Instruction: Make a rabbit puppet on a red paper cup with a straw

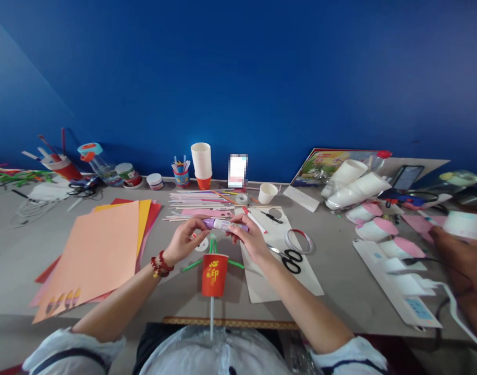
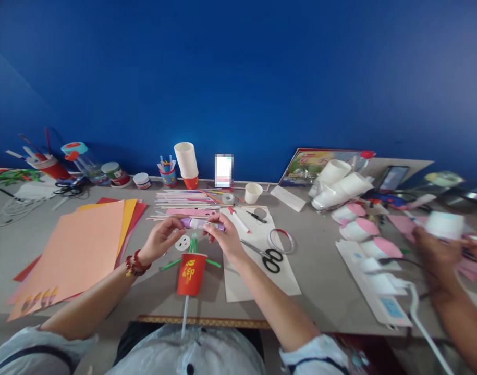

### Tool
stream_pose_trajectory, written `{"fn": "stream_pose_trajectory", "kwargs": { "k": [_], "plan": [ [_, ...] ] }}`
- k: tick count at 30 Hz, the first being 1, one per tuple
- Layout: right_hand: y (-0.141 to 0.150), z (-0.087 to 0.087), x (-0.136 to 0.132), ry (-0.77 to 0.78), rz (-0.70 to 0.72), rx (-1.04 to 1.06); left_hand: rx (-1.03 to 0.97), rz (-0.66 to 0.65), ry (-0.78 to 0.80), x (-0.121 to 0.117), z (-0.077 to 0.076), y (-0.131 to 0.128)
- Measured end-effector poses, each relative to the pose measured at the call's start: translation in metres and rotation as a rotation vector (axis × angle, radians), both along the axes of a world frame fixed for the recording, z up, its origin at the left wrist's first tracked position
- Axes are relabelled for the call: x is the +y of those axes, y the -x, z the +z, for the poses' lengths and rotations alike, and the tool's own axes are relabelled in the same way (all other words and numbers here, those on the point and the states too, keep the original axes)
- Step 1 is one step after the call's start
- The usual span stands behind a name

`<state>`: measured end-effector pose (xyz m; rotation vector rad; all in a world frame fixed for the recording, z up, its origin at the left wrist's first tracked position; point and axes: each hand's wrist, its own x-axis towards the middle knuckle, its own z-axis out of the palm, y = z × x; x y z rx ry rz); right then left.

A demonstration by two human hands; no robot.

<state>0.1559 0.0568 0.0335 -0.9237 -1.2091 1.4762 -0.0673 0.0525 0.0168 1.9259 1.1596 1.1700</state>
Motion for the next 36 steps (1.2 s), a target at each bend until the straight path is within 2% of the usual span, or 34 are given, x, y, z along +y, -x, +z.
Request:
{"fn": "stream_pose_trajectory", "kwargs": {
  "k": [7, 10, 13, 17, 20, 24, 27, 28, 30, 33, 36],
  "plan": [
    [-0.005, 0.008, -0.008, -0.073, -0.017, -0.125, -0.034, -0.002, -0.083, -0.006, 0.004, -0.008],
    [-0.008, 0.013, -0.01, -0.075, -0.019, -0.175, 0.08, 0.0, -0.156, -0.007, 0.014, -0.006],
    [-0.009, 0.018, -0.012, -0.092, -0.012, -0.233, 0.24, -0.088, -0.263, -0.01, 0.027, -0.003],
    [-0.006, 0.02, -0.018, -0.054, -0.017, -0.182, 0.278, -0.134, -0.368, -0.013, 0.033, -0.006],
    [-0.002, 0.019, -0.02, -0.019, -0.009, -0.159, 0.289, -0.131, -0.362, -0.013, 0.033, -0.007],
    [-0.008, 0.02, -0.006, -0.008, 0.069, -0.112, 0.307, -0.188, -0.254, 0.0, 0.033, 0.006],
    [-0.029, 0.019, 0.013, 0.009, -0.084, 0.044, 0.334, -0.12, -0.146, 0.009, 0.019, 0.025],
    [-0.04, 0.016, 0.019, 0.008, -0.156, 0.098, 0.403, -0.108, -0.143, 0.011, 0.011, 0.031],
    [-0.063, 0.008, 0.027, 0.018, -0.262, 0.102, 0.588, -0.173, -0.114, 0.011, -0.008, 0.041],
    [-0.094, -0.014, 0.033, 0.008, -0.284, -0.066, 0.679, -0.22, -0.075, 0.009, -0.03, 0.047],
    [-0.112, -0.04, 0.038, -0.083, -0.328, -0.337, 0.665, -0.239, -0.068, 0.011, -0.036, 0.046]
  ]
}}
